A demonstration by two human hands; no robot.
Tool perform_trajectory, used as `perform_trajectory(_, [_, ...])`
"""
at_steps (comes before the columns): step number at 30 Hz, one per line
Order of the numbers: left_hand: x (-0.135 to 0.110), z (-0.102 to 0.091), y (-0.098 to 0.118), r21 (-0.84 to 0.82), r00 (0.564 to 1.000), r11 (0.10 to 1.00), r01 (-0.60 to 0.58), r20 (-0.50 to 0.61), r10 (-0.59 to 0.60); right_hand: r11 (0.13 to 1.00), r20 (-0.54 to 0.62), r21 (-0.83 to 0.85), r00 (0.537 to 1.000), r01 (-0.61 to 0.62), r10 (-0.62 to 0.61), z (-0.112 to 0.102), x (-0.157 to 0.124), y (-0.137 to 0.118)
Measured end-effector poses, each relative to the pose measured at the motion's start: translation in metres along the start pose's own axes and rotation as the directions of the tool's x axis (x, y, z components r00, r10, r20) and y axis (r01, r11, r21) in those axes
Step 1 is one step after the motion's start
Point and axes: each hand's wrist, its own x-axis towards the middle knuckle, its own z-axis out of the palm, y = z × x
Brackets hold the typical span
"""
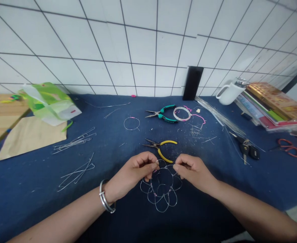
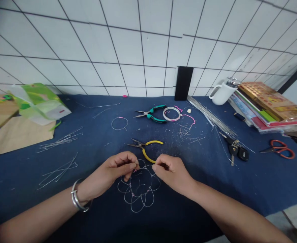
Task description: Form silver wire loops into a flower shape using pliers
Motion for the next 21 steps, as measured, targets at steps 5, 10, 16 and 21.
perform_trajectory(5, [-0.0007, 0.0005, 0.0000, 0.028, 1.000, 1.000, -0.007, 0.002, 0.007, 1.000, 0.041, -0.010, 0.999, 0.020, -0.019, 0.0010, -0.0002, -0.0009])
perform_trajectory(10, [-0.0001, 0.0006, -0.0003, 0.054, 1.000, 0.998, -0.015, 0.004, 0.015, 0.997, 0.044, -0.045, 0.997, 0.062, -0.060, 0.0025, -0.0002, -0.0009])
perform_trajectory(16, [0.0005, 0.0006, -0.0005, 0.108, 1.000, 0.994, -0.029, 0.012, 0.027, 0.994, 0.044, -0.069, 0.996, 0.086, -0.083, 0.0021, 0.0008, -0.0010])
perform_trajectory(21, [0.0001, -0.0002, -0.0019, 0.150, 0.999, 0.988, -0.047, 0.018, 0.045, 0.992, 0.034, -0.085, 0.995, 0.095, -0.093, 0.0033, 0.0008, -0.0024])
